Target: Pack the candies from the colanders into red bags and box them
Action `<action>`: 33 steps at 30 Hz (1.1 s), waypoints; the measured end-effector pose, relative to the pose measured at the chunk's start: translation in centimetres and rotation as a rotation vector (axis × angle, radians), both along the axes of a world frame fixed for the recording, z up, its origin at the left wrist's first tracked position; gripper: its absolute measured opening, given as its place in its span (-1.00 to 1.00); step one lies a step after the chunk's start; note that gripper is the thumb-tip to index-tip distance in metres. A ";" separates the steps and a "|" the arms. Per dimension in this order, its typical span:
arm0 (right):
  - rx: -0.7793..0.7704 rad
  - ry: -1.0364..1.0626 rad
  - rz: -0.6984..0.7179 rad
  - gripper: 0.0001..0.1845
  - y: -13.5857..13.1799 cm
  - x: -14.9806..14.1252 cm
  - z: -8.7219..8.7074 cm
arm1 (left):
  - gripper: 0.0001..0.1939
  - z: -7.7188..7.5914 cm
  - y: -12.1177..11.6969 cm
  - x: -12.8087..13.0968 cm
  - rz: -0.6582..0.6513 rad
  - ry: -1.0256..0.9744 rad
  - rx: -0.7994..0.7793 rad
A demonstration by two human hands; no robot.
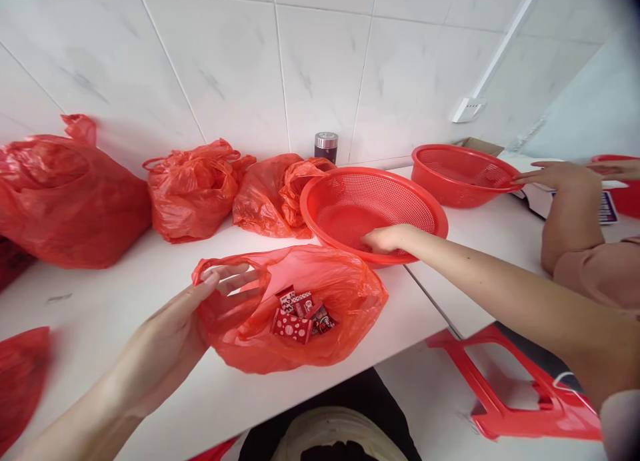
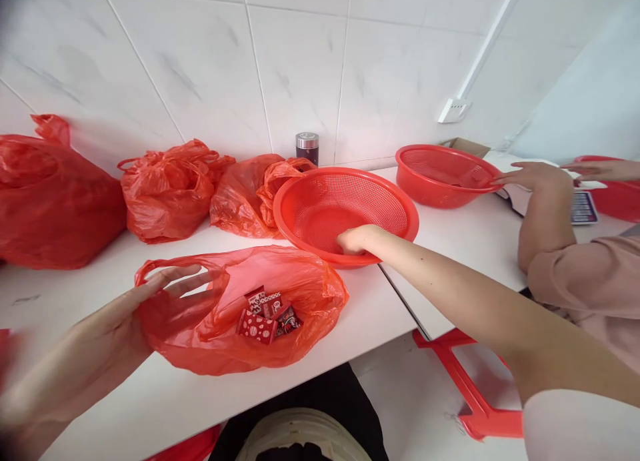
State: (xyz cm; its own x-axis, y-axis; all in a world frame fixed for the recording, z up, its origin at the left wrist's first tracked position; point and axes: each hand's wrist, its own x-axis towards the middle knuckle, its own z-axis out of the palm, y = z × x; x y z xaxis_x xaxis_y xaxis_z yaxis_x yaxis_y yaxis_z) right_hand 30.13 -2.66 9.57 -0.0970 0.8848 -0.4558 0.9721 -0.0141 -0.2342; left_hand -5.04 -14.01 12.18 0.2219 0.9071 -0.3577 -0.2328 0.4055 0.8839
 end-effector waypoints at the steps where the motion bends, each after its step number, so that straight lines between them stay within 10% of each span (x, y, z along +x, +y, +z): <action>1: -0.028 -0.041 -0.017 -0.76 0.1 0.2 -0.1 | -0.61 0.0 0.0 0.0 0.000 0.002 -0.002; 8: -0.181 -0.178 -0.040 -0.81 0.5 0.9 -0.5 | -0.60 0.1 0.1 0.2 -0.018 0.008 0.010; 13: -0.131 -0.069 0.006 -0.76 0.8 1.3 2.3 | -0.64 0.4 -0.1 0.2 0.021 0.025 0.049; 21: 0.289 0.813 0.307 -0.77 -4.2 -8.3 6.9 | -0.76 1.5 -0.1 0.3 0.078 -0.028 0.114; 26: 0.439 0.420 0.589 -0.93 -7.3 -13.6 3.1 | -0.76 1.7 -0.2 -0.3 0.093 -0.024 0.209; 33: 0.151 -0.267 0.656 -0.83 -9.6 -9.6 3.7 | -0.85 0.9 -0.1 -4.8 0.151 0.076 0.260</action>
State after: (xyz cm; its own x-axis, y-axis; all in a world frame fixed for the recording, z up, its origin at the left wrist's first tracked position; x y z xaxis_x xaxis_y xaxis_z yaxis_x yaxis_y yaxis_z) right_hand 20.54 -12.25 13.23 -0.5323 0.7378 -0.4151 0.7936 0.6056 0.0589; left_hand -9.85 -14.09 13.09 0.0593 0.9910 -0.1196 -0.2025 0.1293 0.9707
